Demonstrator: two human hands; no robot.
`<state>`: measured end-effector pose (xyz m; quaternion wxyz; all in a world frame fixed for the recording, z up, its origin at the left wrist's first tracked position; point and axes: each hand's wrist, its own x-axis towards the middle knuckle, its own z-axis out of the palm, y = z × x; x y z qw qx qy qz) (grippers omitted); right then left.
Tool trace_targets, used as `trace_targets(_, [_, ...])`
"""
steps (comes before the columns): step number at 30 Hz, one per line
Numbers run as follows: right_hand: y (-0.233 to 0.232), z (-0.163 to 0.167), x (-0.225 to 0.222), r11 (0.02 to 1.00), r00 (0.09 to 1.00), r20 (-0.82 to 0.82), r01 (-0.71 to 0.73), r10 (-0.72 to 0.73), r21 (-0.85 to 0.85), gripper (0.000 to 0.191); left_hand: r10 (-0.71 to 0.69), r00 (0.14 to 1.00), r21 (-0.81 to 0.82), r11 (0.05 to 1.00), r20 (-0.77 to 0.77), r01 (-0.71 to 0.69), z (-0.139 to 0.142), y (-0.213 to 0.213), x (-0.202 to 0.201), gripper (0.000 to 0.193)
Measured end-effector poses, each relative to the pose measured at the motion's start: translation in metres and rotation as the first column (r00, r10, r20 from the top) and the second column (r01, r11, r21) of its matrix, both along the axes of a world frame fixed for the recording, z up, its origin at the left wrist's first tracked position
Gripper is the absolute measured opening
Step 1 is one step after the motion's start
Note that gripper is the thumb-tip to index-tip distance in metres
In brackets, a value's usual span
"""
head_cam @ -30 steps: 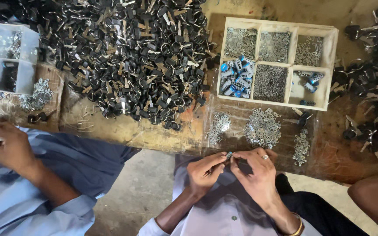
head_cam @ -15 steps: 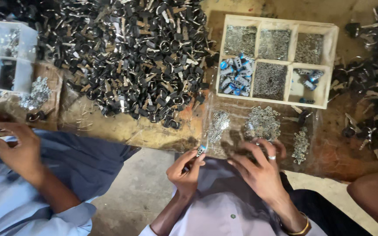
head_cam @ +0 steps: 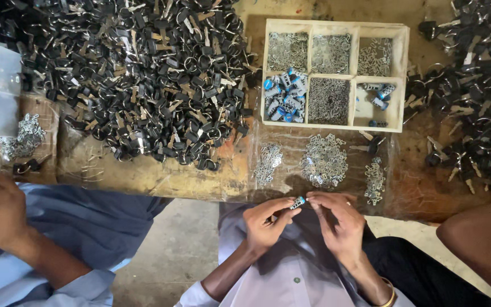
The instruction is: The person sits at a workbench covered with piles of small metal components and assembles them one at a time by hand, fitting a small metal part into a blue plastic component body and placing finished assemblies into a compartmented tray. Other workers at the same table handle similar component piles.
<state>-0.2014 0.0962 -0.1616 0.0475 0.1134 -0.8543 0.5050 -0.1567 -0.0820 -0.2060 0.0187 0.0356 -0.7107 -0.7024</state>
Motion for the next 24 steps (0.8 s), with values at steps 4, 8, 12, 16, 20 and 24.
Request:
trace_targets(4, [0.0, 0.001, 0.001, 1.0, 1.0, 0.023, -0.001, 0.001, 0.001, 0.016, 0.002, 1.0, -0.061, 0.998, 0.008, -0.002, 0.001, 0.004, -0.002, 0.022])
trace_targets(8, [0.001, 0.0, -0.001, 0.997, 0.997, 0.078, 0.016, -0.01, -0.071, 0.019, 0.013, 0.997, -0.029, 0.999, -0.07, -0.015, -0.002, 0.006, -0.005, 0.022])
trace_targets(12, [0.004, -0.001, -0.004, 0.999, 0.995, 0.103, 0.017, -0.012, -0.046, 0.024, 0.016, 0.993, -0.141, 0.989, -0.119, -0.032, -0.003, 0.006, -0.008, 0.022])
trace_targets(16, [0.018, -0.002, -0.015, 0.976, 0.994, 0.037, -0.106, 0.101, 0.191, 0.019, -0.013, 0.966, -0.318, 0.945, -0.257, -0.072, -0.002, 0.007, -0.014, 0.023])
trace_targets(20, [0.05, -0.001, -0.032, 0.918, 0.993, -0.076, 0.114, -0.092, 0.379, 0.022, 0.021, 0.989, -0.208, 0.977, -0.148, -0.052, 0.0, 0.011, -0.018, 0.021])
trace_targets(24, [0.072, 0.003, -0.038, 0.697, 0.956, -0.228, 0.292, -0.186, 0.654, 0.032, 0.025, 0.995, -0.082, 0.996, -0.096, -0.033, 0.002, 0.017, -0.017, 0.022])
